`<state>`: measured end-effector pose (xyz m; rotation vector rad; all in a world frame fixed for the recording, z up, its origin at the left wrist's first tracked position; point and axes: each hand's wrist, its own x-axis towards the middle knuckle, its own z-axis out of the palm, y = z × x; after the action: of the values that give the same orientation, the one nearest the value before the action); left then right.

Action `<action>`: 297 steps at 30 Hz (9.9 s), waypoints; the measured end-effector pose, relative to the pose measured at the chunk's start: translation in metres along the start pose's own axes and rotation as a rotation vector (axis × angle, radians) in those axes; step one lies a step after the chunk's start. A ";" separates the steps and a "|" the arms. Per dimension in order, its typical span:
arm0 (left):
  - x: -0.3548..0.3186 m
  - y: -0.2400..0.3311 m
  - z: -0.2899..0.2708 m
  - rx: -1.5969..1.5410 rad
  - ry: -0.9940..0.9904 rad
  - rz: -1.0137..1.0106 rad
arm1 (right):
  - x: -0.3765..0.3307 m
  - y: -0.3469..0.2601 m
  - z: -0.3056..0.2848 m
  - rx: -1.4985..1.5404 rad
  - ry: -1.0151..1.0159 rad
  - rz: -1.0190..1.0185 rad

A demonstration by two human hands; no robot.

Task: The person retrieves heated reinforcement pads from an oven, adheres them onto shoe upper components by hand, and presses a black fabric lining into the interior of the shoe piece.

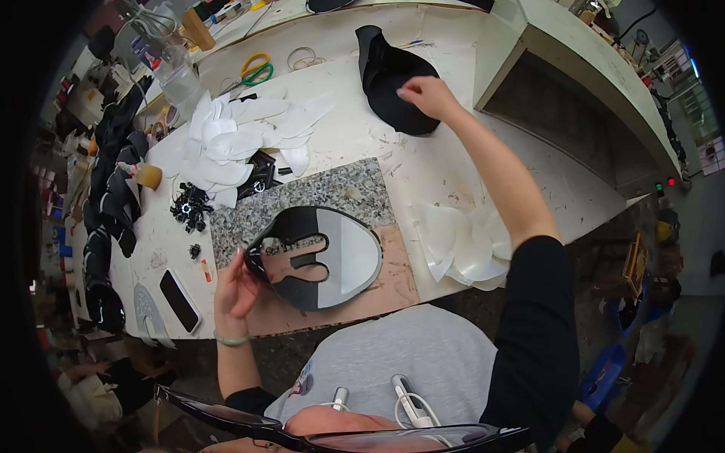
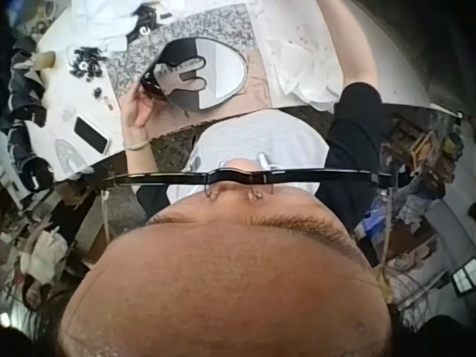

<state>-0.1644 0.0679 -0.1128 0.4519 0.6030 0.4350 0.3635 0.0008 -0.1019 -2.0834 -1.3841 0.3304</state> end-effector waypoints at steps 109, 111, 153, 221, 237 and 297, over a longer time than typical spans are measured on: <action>0.018 -0.056 0.158 0.681 -0.337 0.170 | -0.226 -0.163 0.022 1.374 -0.425 -0.030; 0.019 -0.055 0.156 0.599 -0.354 0.147 | -0.224 -0.167 0.020 1.370 -0.424 -0.025; 0.018 -0.049 0.191 0.613 -0.345 -0.014 | -0.224 -0.183 -0.013 1.200 -0.070 0.130; -0.023 -0.102 0.114 0.323 -0.156 0.250 | -0.238 -0.197 0.030 1.379 -0.409 0.289; -0.030 -0.092 0.129 1.050 -0.456 0.628 | -0.250 -0.181 0.024 1.503 -0.439 0.155; -0.055 -0.098 0.097 1.154 -0.234 0.685 | -0.233 -0.211 0.041 1.353 -0.350 0.443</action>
<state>-0.1196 -0.0669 -0.0685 1.8187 0.4066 0.6418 0.0863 -0.1375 -0.0342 -1.1172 -0.4650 1.3949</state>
